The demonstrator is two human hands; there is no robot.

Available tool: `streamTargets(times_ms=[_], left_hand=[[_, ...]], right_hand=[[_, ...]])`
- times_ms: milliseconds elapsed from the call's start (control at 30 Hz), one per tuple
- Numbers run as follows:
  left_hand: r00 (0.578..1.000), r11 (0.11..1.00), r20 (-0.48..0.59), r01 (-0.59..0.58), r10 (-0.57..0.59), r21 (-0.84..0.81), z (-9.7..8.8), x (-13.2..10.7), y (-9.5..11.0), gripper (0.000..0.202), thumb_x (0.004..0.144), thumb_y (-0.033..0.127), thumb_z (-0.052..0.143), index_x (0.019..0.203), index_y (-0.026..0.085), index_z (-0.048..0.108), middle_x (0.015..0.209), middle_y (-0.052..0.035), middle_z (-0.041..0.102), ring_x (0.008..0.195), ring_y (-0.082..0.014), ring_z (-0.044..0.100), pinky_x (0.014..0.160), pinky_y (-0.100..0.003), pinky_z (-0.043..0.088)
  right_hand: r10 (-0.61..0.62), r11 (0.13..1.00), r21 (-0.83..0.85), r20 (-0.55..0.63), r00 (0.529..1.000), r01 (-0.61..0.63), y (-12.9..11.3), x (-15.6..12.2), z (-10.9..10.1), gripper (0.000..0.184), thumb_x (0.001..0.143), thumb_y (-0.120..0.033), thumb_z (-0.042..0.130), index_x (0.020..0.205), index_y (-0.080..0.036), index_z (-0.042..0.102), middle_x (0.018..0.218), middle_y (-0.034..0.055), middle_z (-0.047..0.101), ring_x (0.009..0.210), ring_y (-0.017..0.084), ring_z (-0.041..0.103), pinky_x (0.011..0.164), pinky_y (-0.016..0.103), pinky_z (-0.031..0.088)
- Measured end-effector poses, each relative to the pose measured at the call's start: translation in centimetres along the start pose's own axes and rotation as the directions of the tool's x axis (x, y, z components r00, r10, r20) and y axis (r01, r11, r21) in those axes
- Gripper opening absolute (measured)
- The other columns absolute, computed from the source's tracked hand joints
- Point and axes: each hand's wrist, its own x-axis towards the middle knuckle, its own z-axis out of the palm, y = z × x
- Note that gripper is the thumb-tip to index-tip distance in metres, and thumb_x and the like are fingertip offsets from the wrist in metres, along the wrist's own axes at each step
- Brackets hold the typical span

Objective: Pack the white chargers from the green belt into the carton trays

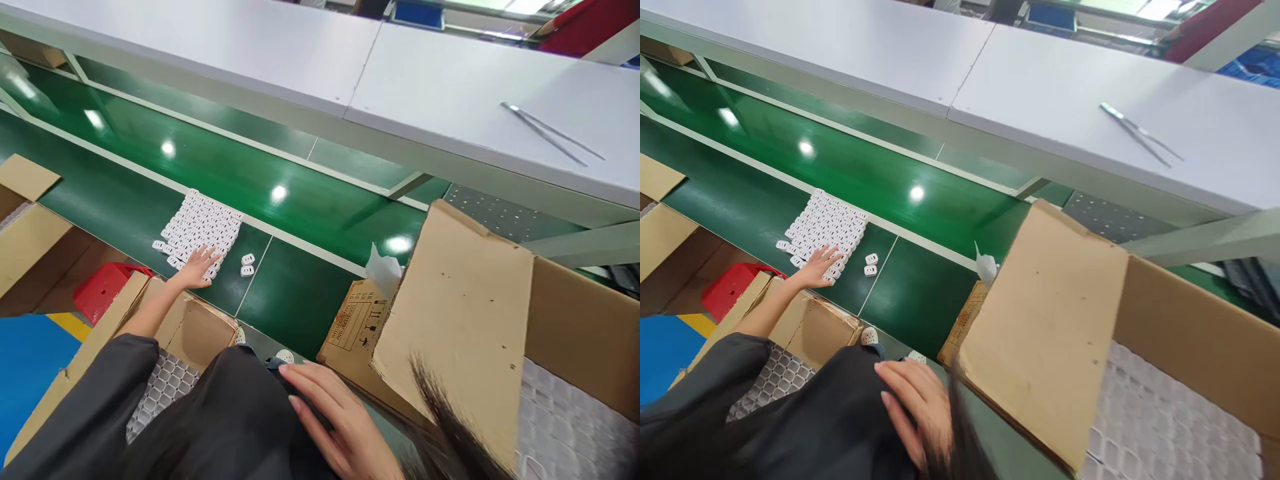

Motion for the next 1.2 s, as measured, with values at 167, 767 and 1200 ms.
streamTargets(times_ms=[167, 767, 1200], left_hand=[[0.974, 0.965, 0.215, -0.121, 0.071, 0.231, 0.4, 0.5, -2.9, 0.121, 0.060, 0.034, 0.079, 0.157, 0.018, 0.007, 0.164, -0.0162, -0.001, 0.150, -0.0376, -0.005, 0.117, -0.061, -0.004], [0.961, 0.917, 0.208, -0.241, 0.181, 0.318, 2.4, 1.1, -0.7, 0.128, 0.055, 0.031, 0.083, 0.157, 0.017, 0.007, 0.163, -0.0203, -0.002, 0.150, -0.0373, -0.005, 0.117, -0.058, -0.004], [0.971, 0.975, 0.103, -0.206, 0.214, -0.086, 1.1, 2.4, 1.0, 0.106, 0.042, 0.015, 0.079, 0.142, 0.014, 0.044, 0.152, -0.0254, 0.025, 0.141, -0.0498, 0.019, 0.113, -0.060, 0.020]], right_hand=[[-0.021, 0.999, 0.030, 0.081, 0.996, 0.019, 0.3, 0.9, 1.9, 0.028, 0.098, -0.016, 0.045, 0.121, -0.021, 0.060, 0.111, 0.0055, 0.069, 0.098, 0.020, 0.066, 0.088, 0.035, 0.057], [0.043, 0.997, 0.052, 0.198, 0.979, -0.055, 1.4, -0.5, 4.2, 0.028, 0.099, -0.017, 0.042, 0.119, -0.020, 0.061, 0.110, 0.0068, 0.068, 0.096, 0.023, 0.062, 0.086, 0.036, 0.050], [0.038, 0.999, 0.002, 0.189, 0.981, -0.039, 0.7, -1.3, 2.9, 0.028, 0.098, -0.017, 0.042, 0.118, -0.018, 0.062, 0.108, 0.0078, 0.068, 0.095, 0.022, 0.062, 0.087, 0.036, 0.052]])
